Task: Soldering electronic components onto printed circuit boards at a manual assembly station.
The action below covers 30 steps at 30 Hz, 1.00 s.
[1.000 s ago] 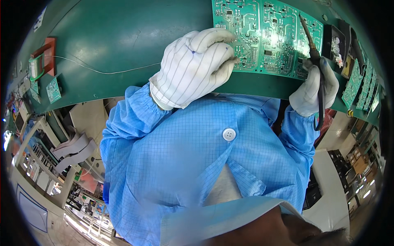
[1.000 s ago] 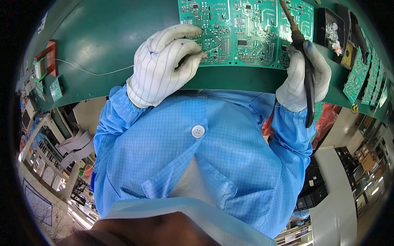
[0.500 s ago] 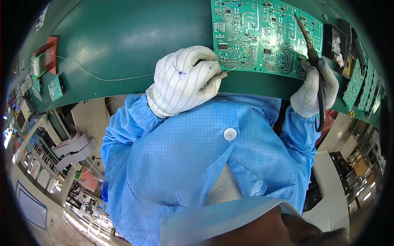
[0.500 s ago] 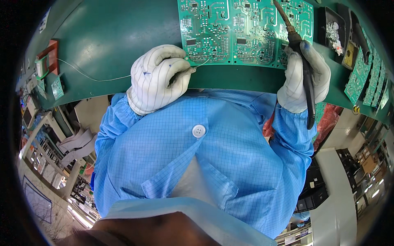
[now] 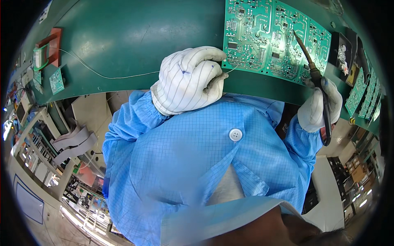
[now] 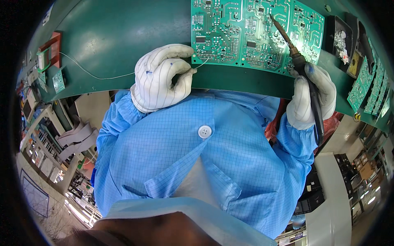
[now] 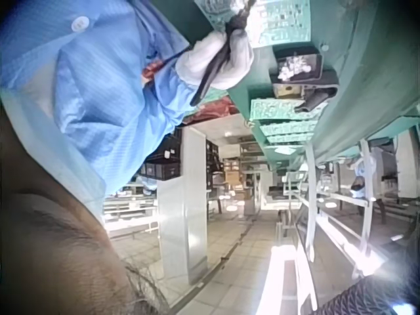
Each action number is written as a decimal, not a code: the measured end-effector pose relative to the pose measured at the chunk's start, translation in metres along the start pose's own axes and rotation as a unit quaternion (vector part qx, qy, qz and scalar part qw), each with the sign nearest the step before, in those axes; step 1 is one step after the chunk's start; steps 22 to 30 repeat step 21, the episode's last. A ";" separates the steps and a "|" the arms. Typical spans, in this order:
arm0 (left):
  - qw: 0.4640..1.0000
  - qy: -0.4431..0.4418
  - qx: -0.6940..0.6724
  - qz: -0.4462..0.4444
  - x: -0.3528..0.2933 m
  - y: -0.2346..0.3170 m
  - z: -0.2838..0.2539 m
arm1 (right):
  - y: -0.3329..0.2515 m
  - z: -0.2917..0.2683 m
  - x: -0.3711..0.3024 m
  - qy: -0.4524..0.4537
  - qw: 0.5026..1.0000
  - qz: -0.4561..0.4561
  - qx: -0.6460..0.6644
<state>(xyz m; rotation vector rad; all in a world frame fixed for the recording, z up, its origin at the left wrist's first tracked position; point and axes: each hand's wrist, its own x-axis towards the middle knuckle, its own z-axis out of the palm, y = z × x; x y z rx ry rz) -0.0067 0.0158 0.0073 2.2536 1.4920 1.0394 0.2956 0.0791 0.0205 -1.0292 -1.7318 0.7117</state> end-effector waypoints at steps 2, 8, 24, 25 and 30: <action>1.000 0.003 0.000 -0.003 -0.001 0.000 0.001 | 0.000 -0.002 -0.001 -0.005 1.000 0.004 0.003; 1.000 0.002 -0.006 -0.011 -0.003 0.001 0.000 | -0.006 -0.008 -0.003 -0.018 1.000 0.008 0.001; 1.000 0.013 0.003 -0.007 -0.003 -0.003 0.003 | -0.004 -0.008 -0.004 -0.095 0.994 -0.010 0.044; 1.000 0.013 0.003 -0.007 -0.003 -0.003 0.003 | -0.004 -0.008 -0.004 -0.095 0.994 -0.010 0.044; 1.000 0.013 0.003 -0.007 -0.003 -0.003 0.003 | -0.004 -0.008 -0.004 -0.095 0.994 -0.010 0.044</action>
